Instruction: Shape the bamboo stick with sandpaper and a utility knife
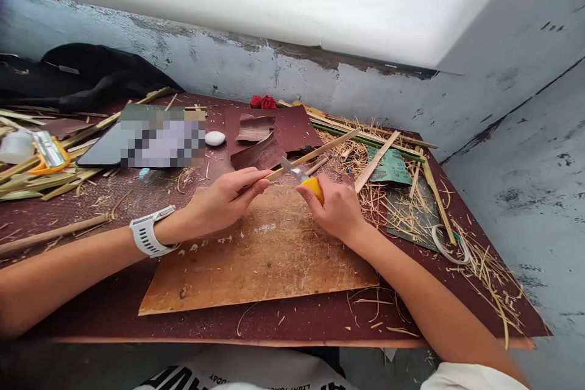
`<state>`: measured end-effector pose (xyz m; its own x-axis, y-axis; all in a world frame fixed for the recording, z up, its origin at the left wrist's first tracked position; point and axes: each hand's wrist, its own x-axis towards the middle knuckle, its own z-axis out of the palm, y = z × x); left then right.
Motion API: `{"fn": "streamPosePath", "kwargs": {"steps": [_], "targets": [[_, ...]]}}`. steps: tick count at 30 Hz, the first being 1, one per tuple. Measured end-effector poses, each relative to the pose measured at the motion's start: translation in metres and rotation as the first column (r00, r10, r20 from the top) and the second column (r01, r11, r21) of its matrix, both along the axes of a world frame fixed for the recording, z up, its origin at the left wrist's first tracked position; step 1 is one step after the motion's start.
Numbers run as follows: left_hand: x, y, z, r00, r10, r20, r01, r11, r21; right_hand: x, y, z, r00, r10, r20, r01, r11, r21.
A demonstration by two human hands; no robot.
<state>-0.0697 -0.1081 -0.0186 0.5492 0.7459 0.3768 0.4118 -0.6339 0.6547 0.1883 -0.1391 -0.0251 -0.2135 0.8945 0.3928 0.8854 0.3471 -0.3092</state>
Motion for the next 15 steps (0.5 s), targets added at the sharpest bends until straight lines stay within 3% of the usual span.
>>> {"fn": "streamPosePath", "kwargs": {"steps": [3,6,8,11,15], "targets": [[0.003,-0.009,0.004,0.998,0.042,-0.045,-0.042,0.999,0.008,-0.010,-0.006,-0.001,0.998,-0.028,0.055,0.027,0.999,0.026],[0.002,-0.012,0.003,0.993,0.108,-0.053,-0.107,0.994,0.011,-0.005,0.002,0.002,0.983,-0.165,0.074,0.160,0.985,0.066],[0.000,-0.008,0.000,0.991,0.130,-0.037,-0.130,0.992,0.002,0.012,0.016,0.006,0.950,-0.306,0.066,0.299,0.949,0.097],[-0.004,0.004,-0.006,0.994,0.109,-0.020,-0.110,0.993,-0.032,0.050,0.040,0.012,0.847,-0.522,0.101,0.509,0.851,0.131],[-0.007,0.019,-0.006,0.992,0.106,0.064,-0.101,0.992,-0.073,0.089,0.055,0.017,0.747,-0.644,0.164,0.641,0.764,0.077]]}}
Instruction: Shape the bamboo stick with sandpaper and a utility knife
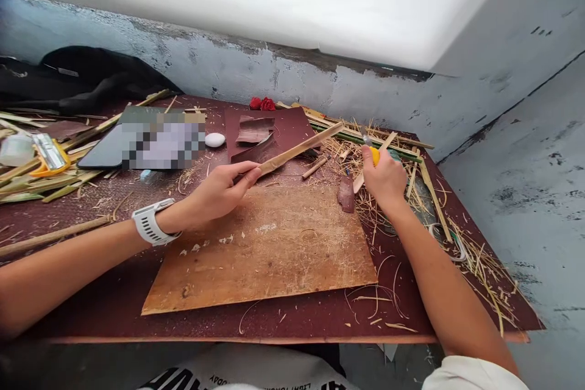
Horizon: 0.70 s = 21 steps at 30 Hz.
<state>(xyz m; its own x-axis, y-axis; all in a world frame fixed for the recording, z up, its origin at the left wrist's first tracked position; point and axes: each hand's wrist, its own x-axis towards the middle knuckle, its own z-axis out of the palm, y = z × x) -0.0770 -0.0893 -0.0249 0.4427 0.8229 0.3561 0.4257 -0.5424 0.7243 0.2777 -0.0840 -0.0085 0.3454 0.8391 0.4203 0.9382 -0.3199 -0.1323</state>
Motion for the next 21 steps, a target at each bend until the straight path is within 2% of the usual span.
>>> {"fn": "streamPosePath", "kwargs": {"steps": [3,5,7,9,11,12,14,16,18,20,21], "targets": [[-0.001,0.004,0.002,0.999,0.011,0.034,-0.009,0.999,-0.041,0.004,-0.002,-0.001,0.998,-0.015,0.058,0.023,0.990,-0.141],[-0.002,0.004,0.004,0.999,0.014,0.052,-0.011,0.998,-0.068,0.000,-0.004,-0.002,0.994,0.025,0.103,-0.001,0.973,-0.230],[-0.001,0.003,0.006,0.995,0.007,0.096,0.004,0.993,-0.115,-0.005,-0.006,-0.005,0.989,0.068,0.132,-0.031,0.964,-0.263],[0.000,0.001,0.008,0.976,-0.005,0.219,0.056,0.972,-0.229,-0.009,-0.008,-0.007,0.985,0.108,0.137,-0.080,0.977,-0.196],[0.004,-0.003,0.009,0.909,0.019,0.417,0.151,0.916,-0.371,-0.013,-0.009,-0.010,0.974,0.178,0.139,-0.175,0.984,-0.036],[0.005,-0.006,0.009,0.860,0.046,0.508,0.204,0.882,-0.424,-0.017,-0.010,-0.011,0.962,0.235,0.139,-0.245,0.968,0.055],[0.009,-0.012,0.009,0.792,0.067,0.607,0.289,0.834,-0.469,-0.027,-0.014,-0.014,0.907,0.410,0.098,-0.422,0.886,0.195],[0.011,-0.018,0.008,0.815,0.007,0.579,0.326,0.821,-0.469,-0.041,-0.020,-0.015,0.779,0.621,-0.084,-0.579,0.765,0.283],[0.012,-0.021,0.007,0.876,-0.061,0.478,0.310,0.832,-0.461,-0.056,-0.028,-0.015,0.562,0.745,-0.358,-0.630,0.667,0.398],[0.011,-0.020,0.008,0.915,-0.073,0.397,0.259,0.860,-0.439,-0.067,-0.033,-0.013,0.348,0.749,-0.564,-0.546,0.651,0.528],[0.010,-0.018,0.008,0.922,-0.058,0.382,0.230,0.877,-0.422,-0.070,-0.034,-0.012,0.282,0.734,-0.617,-0.462,0.668,0.583]]}}
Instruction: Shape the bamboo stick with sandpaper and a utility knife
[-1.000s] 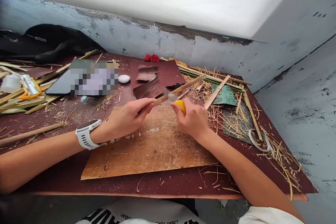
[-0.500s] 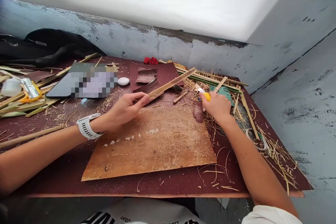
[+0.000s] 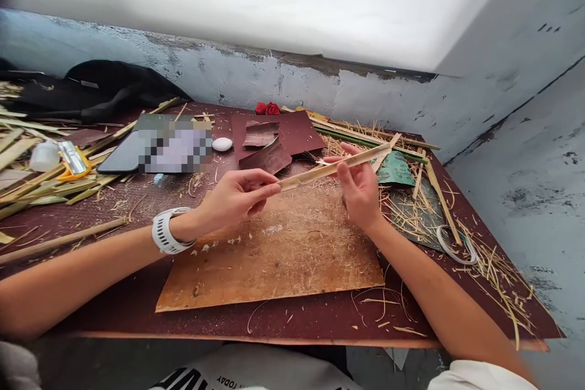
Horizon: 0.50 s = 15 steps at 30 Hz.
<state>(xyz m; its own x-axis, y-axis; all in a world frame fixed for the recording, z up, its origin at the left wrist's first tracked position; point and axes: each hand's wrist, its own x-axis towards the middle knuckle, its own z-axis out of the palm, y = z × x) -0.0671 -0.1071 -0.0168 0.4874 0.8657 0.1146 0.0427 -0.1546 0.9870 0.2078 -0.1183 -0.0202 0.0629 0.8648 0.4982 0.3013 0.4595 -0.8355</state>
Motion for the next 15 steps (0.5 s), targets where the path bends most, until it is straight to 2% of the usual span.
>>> {"fn": "streamPosePath", "kwargs": {"steps": [2,5,8,10,12,13,15], "targets": [[-0.003,0.007,0.001,0.998,0.057,0.017,-0.058,0.998,0.038,-0.001,0.001,0.004,0.979,-0.101,-0.179,0.100,0.995,-0.013],[-0.006,0.020,0.000,0.981,0.151,0.122,-0.155,0.987,0.029,0.008,0.008,0.008,0.924,-0.239,-0.298,0.246,0.969,-0.014],[-0.008,0.033,-0.005,0.917,0.283,0.280,-0.286,0.958,-0.033,0.020,0.017,0.008,0.886,-0.267,-0.378,0.262,0.963,-0.065],[-0.011,0.042,-0.009,0.839,0.380,0.389,-0.388,0.920,-0.062,0.028,0.020,0.008,0.893,-0.239,-0.381,0.200,0.970,-0.140],[-0.015,0.052,-0.013,0.757,0.452,0.472,-0.475,0.877,-0.077,0.036,0.020,0.009,0.939,-0.127,-0.320,0.045,0.967,-0.251],[-0.018,0.057,-0.014,0.725,0.475,0.499,-0.508,0.858,-0.079,0.039,0.019,0.011,0.961,-0.035,-0.274,-0.058,0.944,-0.325],[-0.023,0.064,-0.016,0.690,0.498,0.524,-0.544,0.835,-0.077,0.042,0.013,0.016,0.967,0.179,-0.183,-0.248,0.832,-0.496]]}}
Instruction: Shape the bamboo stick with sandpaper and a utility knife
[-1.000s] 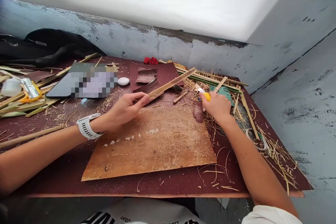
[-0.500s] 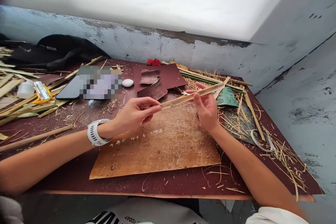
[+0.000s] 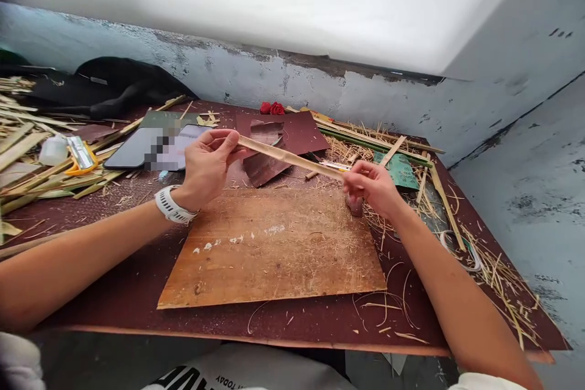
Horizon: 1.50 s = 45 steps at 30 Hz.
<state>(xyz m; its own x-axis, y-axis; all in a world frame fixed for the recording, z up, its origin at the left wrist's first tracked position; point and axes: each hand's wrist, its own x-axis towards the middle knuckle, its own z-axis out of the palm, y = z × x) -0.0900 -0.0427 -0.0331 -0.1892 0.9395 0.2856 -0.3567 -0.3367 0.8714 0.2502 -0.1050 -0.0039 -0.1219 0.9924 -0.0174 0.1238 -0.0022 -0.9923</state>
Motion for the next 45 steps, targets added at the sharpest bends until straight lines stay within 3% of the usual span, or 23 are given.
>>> {"fn": "streamPosePath", "kwargs": {"steps": [3,5,7,9,12,14,16,18,20,23,25,29,32,37,41,45], "targets": [[-0.003,0.003,-0.001,0.998,-0.037,-0.044,0.036,0.999,-0.025,-0.007,-0.013,0.007,0.924,0.353,0.147,-0.315,0.920,-0.232],[-0.002,0.000,-0.001,0.983,-0.141,-0.114,0.135,0.989,-0.065,-0.018,-0.021,0.008,0.852,0.488,0.190,-0.421,0.854,-0.305],[0.000,-0.004,0.000,0.953,-0.255,-0.164,0.243,0.966,-0.090,-0.030,-0.027,0.005,0.842,0.505,0.191,-0.440,0.846,-0.300],[0.000,-0.005,0.000,0.935,-0.289,-0.204,0.283,0.957,-0.061,-0.038,-0.029,0.001,0.865,0.467,0.180,-0.413,0.869,-0.271],[-0.007,0.000,-0.002,0.914,-0.086,-0.397,0.132,0.987,0.089,-0.040,-0.026,-0.004,0.886,0.427,0.180,-0.378,0.890,-0.254],[-0.014,0.005,-0.004,0.781,0.147,-0.607,-0.002,0.972,0.233,-0.037,-0.023,-0.005,0.900,0.396,0.181,-0.349,0.904,-0.246],[-0.020,0.009,-0.007,0.572,0.314,-0.758,-0.041,0.933,0.357,-0.035,-0.022,-0.005,0.911,0.373,0.177,-0.329,0.914,-0.236],[-0.024,0.012,-0.010,0.429,0.340,-0.837,0.005,0.926,0.378,-0.034,-0.021,-0.005,0.916,0.361,0.176,-0.319,0.920,-0.227],[-0.026,0.015,-0.012,0.387,0.245,-0.889,0.060,0.955,0.290,-0.035,-0.022,-0.005,0.916,0.356,0.185,-0.314,0.923,-0.223],[-0.026,0.018,-0.014,0.433,0.092,-0.897,0.092,0.985,0.146,-0.035,-0.022,-0.007,0.901,0.344,0.264,-0.303,0.935,-0.184],[-0.026,0.021,-0.013,0.506,0.105,-0.856,0.041,0.988,0.146,-0.035,-0.022,-0.007,0.867,0.288,0.406,-0.278,0.957,-0.086],[-0.026,0.023,-0.005,0.729,0.170,-0.662,-0.051,0.979,0.195,-0.033,-0.022,-0.007,0.680,0.058,0.731,-0.267,0.948,0.173],[-0.025,0.018,0.002,0.842,0.133,-0.522,-0.008,0.972,0.235,-0.031,-0.020,-0.007,0.592,-0.050,0.805,-0.263,0.931,0.251],[-0.022,0.008,0.007,0.809,0.040,-0.586,0.066,0.985,0.158,-0.026,-0.015,-0.012,0.589,-0.067,0.805,-0.267,0.925,0.272],[-0.019,0.008,0.005,0.826,-0.166,-0.539,0.250,0.964,0.087,-0.024,-0.013,-0.012,0.607,-0.070,0.792,-0.245,0.932,0.269],[-0.013,0.003,0.001,0.784,-0.365,-0.502,0.424,0.906,0.004,-0.026,-0.015,-0.011,0.599,-0.064,0.798,-0.252,0.931,0.263]]}}
